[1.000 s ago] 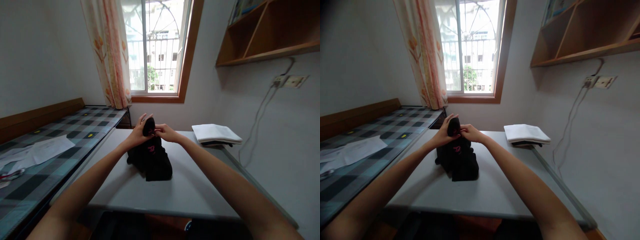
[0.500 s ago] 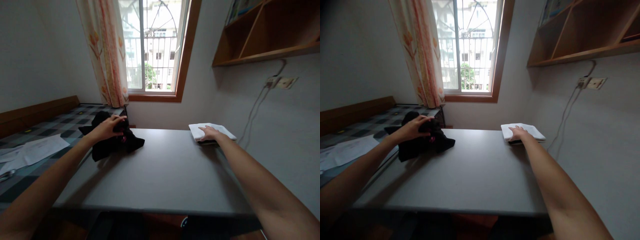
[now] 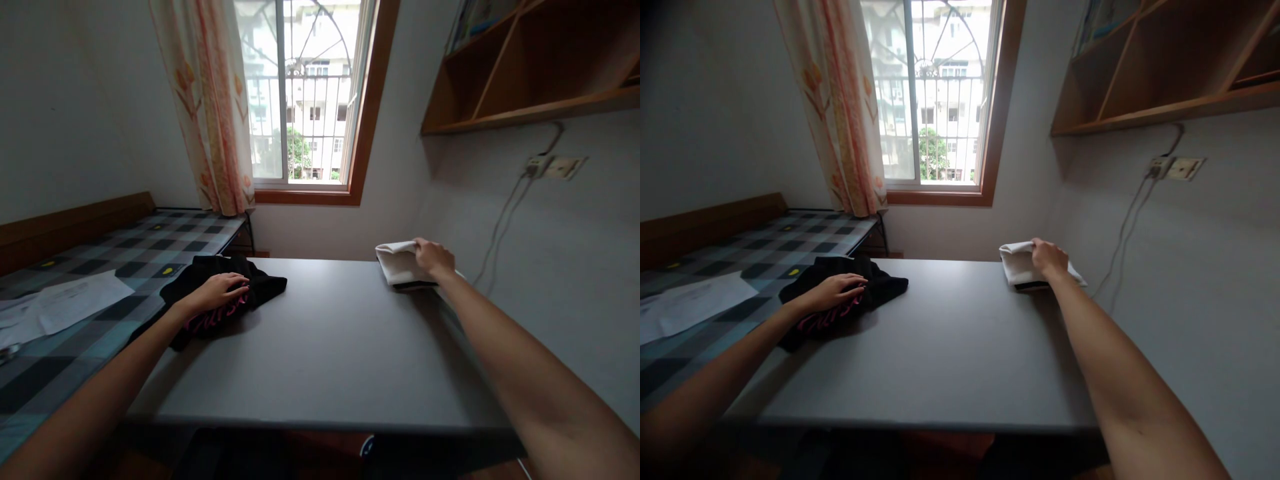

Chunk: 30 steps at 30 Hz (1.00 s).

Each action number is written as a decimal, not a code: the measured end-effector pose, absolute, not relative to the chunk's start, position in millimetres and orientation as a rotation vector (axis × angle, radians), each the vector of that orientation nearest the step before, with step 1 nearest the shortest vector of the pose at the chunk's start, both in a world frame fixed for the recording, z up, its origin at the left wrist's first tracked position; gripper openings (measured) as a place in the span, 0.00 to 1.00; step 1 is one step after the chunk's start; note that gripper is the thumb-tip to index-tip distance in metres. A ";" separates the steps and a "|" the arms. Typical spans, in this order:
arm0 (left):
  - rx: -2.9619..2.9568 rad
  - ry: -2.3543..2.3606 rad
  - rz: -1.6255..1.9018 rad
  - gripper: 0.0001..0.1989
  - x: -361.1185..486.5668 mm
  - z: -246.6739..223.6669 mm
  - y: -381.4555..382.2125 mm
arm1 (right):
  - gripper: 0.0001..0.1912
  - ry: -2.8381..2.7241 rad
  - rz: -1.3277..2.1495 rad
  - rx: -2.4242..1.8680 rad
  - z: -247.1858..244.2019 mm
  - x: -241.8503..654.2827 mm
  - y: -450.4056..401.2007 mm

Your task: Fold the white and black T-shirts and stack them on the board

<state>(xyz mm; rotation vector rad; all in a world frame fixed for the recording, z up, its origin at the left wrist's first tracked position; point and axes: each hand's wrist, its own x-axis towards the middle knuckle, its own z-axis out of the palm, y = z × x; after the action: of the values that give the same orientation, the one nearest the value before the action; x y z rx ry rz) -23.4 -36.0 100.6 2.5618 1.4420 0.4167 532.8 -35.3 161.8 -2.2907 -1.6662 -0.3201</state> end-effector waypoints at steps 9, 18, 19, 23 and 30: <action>2.488 1.184 0.838 0.21 39.1 126.0 -53.4 | 0.16 -1.725 -0.360 -1.710 246.8 441.7 -28.8; 2.766 0.940 1.326 0.14 140.2 154.5 -115.3 | 0.13 -1.634 0.062 -1.193 279.9 367.8 -4.9; 2.821 0.975 1.323 0.13 143.8 154.6 -114.9 | 0.14 -1.617 0.129 -1.139 282.6 366.7 -1.7; 2.934 1.089 1.055 0.12 141.5 138.7 -96.3 | 0.17 -1.591 0.285 -1.183 283.0 385.4 4.9; 2.776 1.090 0.336 0.19 116.3 68.7 -63.6 | 0.15 -1.991 -0.108 -2.135 207.3 436.1 -9.8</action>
<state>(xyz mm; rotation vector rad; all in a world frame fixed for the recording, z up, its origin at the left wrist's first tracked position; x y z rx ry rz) 116.3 -63.6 68.7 2.7758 1.0897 0.3365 436.1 -9.8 207.3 -2.1350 -1.9906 -0.1077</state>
